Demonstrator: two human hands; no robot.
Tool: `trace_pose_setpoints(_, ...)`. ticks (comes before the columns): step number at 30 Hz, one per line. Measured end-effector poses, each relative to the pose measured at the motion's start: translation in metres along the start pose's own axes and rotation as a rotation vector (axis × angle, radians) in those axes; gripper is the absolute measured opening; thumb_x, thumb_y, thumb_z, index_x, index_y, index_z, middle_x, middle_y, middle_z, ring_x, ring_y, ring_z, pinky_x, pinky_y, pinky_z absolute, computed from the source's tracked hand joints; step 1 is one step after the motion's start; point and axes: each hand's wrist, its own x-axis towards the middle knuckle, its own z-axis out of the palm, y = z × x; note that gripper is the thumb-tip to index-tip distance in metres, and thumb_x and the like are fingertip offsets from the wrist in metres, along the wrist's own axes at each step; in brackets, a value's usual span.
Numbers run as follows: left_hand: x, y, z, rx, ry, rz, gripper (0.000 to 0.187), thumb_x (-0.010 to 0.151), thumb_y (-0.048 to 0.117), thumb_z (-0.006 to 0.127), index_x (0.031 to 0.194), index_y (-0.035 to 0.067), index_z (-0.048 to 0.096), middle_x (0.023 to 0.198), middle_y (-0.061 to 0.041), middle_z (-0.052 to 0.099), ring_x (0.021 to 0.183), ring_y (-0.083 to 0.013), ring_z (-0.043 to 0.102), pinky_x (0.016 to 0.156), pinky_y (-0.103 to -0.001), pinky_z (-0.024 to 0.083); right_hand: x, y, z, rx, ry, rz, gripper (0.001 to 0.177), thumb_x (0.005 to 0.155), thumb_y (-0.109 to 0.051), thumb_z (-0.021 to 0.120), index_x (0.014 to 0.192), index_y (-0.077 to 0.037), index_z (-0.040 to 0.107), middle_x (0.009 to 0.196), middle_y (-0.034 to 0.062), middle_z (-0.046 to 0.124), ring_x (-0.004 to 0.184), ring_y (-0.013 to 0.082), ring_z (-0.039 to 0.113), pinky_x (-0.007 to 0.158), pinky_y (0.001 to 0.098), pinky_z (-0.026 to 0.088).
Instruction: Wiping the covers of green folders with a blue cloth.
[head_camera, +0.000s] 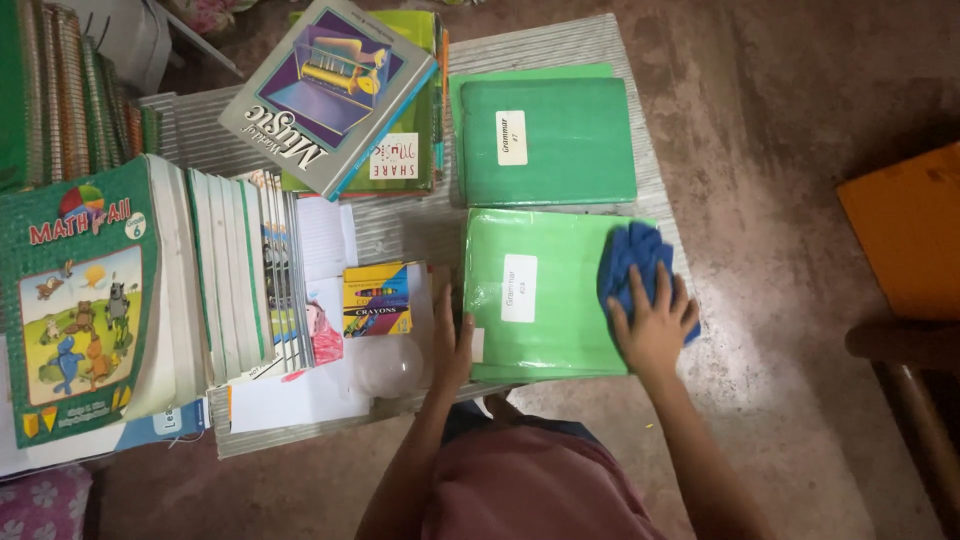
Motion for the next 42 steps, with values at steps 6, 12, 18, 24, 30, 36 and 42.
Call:
trace_pose_setpoints(6,-0.001,0.005,-0.002,-0.006,-0.021,-0.035,0.066,0.107,0.026,0.049,0.164,0.004,0.024,0.165,-0.028,0.023,0.152,-0.0484,0.022,0.124,-0.058,0.017,-0.059,-0.038,-0.015,-0.009,-0.121,-0.208,0.056,0.079,-0.056,0.067,0.133,-0.045,0.061,0.147,0.0085,0.051,0.133,0.039,0.049,0.104,0.0629,0.036)
trace_pose_setpoints(12,-0.001,-0.065,0.014,0.179,-0.009,-0.02,0.071,0.107,0.048,0.04,0.167,0.015,0.022,0.17,-0.023,0.015,0.156,-0.0416,0.015,0.125,-0.055,0.012,-0.036,-0.12,-0.01,0.138,-0.418,-0.537,0.067,0.062,-0.035,0.086,0.125,-0.044,0.066,0.138,0.0016,0.048,0.125,0.036,0.047,0.094,0.0575,0.043)
trace_pose_setpoints(18,0.004,0.006,0.0,0.093,-0.007,-0.059,0.066,0.109,0.043,0.036,0.163,0.005,0.026,0.165,-0.028,0.024,0.153,-0.0426,0.022,0.125,-0.054,0.014,0.041,-0.152,0.017,0.227,-0.193,-0.549,0.065,0.072,-0.043,0.081,0.133,-0.042,0.061,0.148,0.008,0.042,0.144,0.0394,0.037,0.107,0.0609,0.036)
trace_pose_setpoints(24,0.007,0.006,-0.003,0.093,-0.023,0.053,0.07,0.108,0.038,0.039,0.164,0.002,0.019,0.165,-0.031,0.02,0.152,-0.047,0.019,0.124,-0.057,0.012,0.099,-0.115,0.025,0.12,-0.041,-0.227,0.057,0.091,-0.055,0.063,0.146,-0.042,0.054,0.156,0.0104,0.043,0.147,0.0392,0.038,0.112,0.0659,0.031)
trace_pose_setpoints(30,0.012,0.058,-0.013,0.545,-0.324,0.567,0.071,0.095,0.05,0.065,0.147,0.005,0.052,0.157,-0.024,0.038,0.146,-0.0424,0.036,0.116,-0.055,0.031,0.056,-0.043,0.026,0.033,-0.03,0.051,0.064,0.092,-0.046,0.067,0.153,-0.037,0.049,0.164,0.0113,0.038,0.15,0.0417,0.032,0.112,0.0707,0.027)
trace_pose_setpoints(36,0.033,0.08,-0.009,0.664,-0.604,0.822,0.097,0.065,0.066,0.075,0.144,0.013,0.055,0.151,-0.017,0.047,0.141,-0.0379,0.043,0.11,-0.054,0.04,-0.018,0.004,0.011,-0.026,-0.132,0.049,0.065,0.092,-0.053,0.061,0.154,-0.037,0.047,0.163,0.0084,0.037,0.147,0.0362,0.037,0.107,0.0632,0.039)
trace_pose_setpoints(42,0.04,0.078,0.006,0.73,-0.724,0.789,0.097,0.062,0.06,0.079,0.143,0.012,0.055,0.146,-0.016,0.051,0.135,-0.0359,0.048,0.109,-0.055,0.042,-0.049,-0.003,-0.027,-0.036,-0.241,-0.117,0.071,0.087,-0.062,0.06,0.152,-0.039,0.044,0.162,0.0089,0.036,0.142,0.0357,0.042,0.105,0.0607,0.043)
